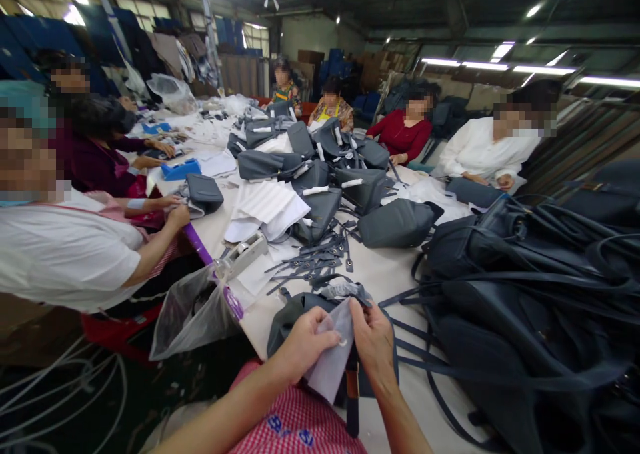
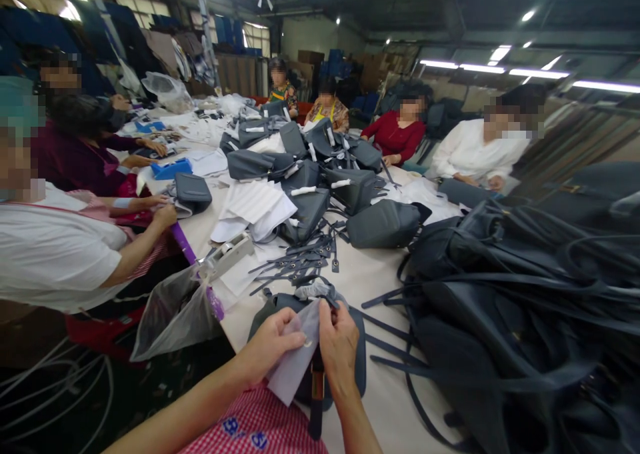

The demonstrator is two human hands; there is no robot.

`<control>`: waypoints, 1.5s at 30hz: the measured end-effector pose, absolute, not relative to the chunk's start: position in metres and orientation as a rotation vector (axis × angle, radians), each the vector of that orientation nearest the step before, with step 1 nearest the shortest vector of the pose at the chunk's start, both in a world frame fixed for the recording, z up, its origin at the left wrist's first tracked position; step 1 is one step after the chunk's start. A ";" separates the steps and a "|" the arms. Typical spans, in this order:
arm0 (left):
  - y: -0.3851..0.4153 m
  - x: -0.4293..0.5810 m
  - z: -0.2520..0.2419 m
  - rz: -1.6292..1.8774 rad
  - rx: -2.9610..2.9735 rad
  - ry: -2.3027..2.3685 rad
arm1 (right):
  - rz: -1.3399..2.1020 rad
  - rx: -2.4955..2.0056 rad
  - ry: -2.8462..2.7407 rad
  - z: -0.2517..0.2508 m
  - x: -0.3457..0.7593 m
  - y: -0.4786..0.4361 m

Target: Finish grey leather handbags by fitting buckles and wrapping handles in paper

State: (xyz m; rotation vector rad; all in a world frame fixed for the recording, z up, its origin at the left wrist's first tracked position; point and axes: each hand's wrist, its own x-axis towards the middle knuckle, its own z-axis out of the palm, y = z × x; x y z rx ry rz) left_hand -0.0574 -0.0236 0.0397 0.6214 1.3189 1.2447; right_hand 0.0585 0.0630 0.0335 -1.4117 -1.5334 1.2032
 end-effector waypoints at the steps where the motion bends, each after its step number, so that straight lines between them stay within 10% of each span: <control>1: -0.025 -0.058 0.038 1.267 0.608 1.308 | 1.211 -1.415 -1.530 0.033 0.059 0.063; 28: -0.046 -0.061 0.047 0.869 1.804 1.977 | 1.747 -1.107 -1.466 0.051 0.066 0.059; 45: -0.011 -0.069 0.044 1.205 0.984 1.478 | 1.708 -1.036 -1.583 0.048 0.075 0.056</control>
